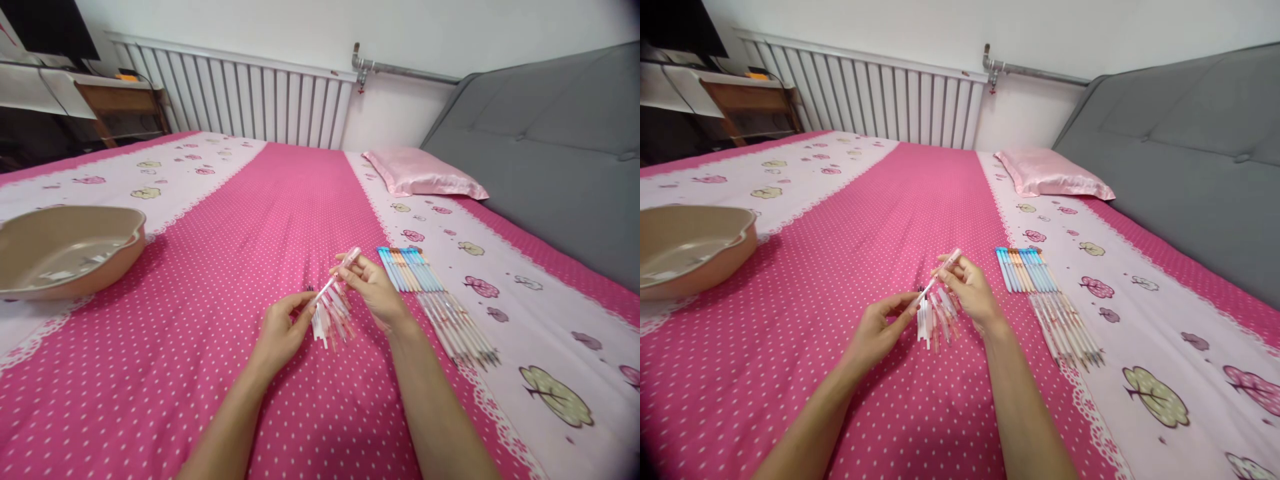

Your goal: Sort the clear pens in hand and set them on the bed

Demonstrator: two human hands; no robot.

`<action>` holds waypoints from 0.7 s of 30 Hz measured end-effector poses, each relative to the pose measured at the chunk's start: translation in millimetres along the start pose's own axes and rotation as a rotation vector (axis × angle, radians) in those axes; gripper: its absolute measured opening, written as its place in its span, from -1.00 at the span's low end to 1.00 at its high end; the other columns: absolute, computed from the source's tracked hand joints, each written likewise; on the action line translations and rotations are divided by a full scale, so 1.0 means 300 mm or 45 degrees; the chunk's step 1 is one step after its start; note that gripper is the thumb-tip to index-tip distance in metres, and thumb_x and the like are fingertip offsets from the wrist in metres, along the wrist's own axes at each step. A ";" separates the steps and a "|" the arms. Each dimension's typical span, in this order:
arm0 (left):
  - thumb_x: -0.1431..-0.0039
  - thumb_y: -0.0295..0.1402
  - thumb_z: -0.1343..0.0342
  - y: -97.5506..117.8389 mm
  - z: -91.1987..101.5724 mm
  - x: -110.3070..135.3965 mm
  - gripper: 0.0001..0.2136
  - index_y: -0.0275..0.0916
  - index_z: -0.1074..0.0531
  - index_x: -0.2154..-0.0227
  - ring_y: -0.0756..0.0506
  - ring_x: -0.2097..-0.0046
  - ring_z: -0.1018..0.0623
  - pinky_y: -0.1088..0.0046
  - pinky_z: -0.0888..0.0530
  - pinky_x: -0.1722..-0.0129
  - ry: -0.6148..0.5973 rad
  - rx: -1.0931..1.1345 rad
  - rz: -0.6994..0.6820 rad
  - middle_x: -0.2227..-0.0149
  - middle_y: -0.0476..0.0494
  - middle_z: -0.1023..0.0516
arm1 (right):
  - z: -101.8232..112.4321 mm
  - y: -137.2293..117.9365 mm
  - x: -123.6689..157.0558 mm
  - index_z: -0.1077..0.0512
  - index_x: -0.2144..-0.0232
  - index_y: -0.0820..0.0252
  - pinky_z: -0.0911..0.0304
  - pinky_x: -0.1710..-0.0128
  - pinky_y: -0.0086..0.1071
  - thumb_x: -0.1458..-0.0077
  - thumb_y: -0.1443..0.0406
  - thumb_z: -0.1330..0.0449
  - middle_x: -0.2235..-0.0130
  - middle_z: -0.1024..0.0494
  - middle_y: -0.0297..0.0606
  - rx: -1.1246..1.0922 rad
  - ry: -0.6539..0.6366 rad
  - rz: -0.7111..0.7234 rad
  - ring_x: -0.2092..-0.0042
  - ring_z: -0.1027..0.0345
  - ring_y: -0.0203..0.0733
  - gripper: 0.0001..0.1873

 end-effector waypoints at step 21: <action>-0.05 -0.24 -0.13 -0.001 0.004 0.000 -0.76 -0.28 -0.44 0.27 -0.08 0.26 -0.52 0.43 -0.44 0.29 0.067 0.195 0.146 0.29 -0.19 -0.55 | -0.046 0.007 0.014 -0.39 0.17 0.17 -0.30 0.19 -0.35 0.04 0.27 -0.25 0.28 -0.55 -0.25 -0.037 -0.168 -0.040 0.23 -0.43 -0.24 -0.68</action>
Point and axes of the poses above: each hand's wrist, its own x-axis away from the middle knuckle, its own z-axis out of the back of the hand, y = z × x, the point moved 4 cm from there along -x, towards the middle knuckle
